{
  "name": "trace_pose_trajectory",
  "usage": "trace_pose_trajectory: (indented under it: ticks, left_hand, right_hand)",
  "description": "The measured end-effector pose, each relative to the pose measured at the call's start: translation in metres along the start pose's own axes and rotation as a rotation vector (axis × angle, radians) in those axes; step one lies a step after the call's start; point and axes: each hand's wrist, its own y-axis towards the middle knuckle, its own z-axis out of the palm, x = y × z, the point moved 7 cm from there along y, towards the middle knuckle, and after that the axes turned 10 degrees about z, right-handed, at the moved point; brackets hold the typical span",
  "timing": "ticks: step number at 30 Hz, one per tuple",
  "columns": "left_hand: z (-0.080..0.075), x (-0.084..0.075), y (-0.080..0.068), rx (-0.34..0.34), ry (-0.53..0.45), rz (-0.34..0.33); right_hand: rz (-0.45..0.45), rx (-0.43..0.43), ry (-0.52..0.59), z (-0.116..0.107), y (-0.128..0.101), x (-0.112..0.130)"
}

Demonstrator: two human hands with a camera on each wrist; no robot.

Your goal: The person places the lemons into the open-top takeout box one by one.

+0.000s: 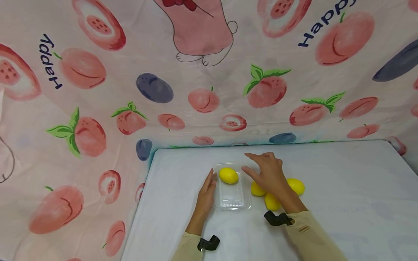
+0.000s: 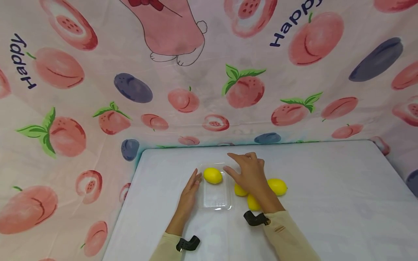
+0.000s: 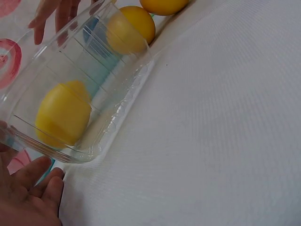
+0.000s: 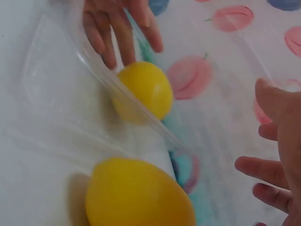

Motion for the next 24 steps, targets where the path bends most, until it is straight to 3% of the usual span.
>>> trace_pose_trajectory:
  ticks: [5, 13, 24]
  left_hand:
    - [0.0, -0.001, -0.001, 0.005, 0.0, -0.006]
    - [0.0, -0.001, -0.001, 0.01, 0.006, -0.016]
    - [-0.001, 0.0, -0.004, 0.017, 0.013, -0.013]
  right_hand:
    - [0.014, -0.02, 0.069, -0.022, -0.005, -0.02]
    - [-0.01, -0.127, 0.145, -0.057, -0.023, -0.053]
    - [0.104, -0.044, 0.121, -0.056, -0.052, -0.113]
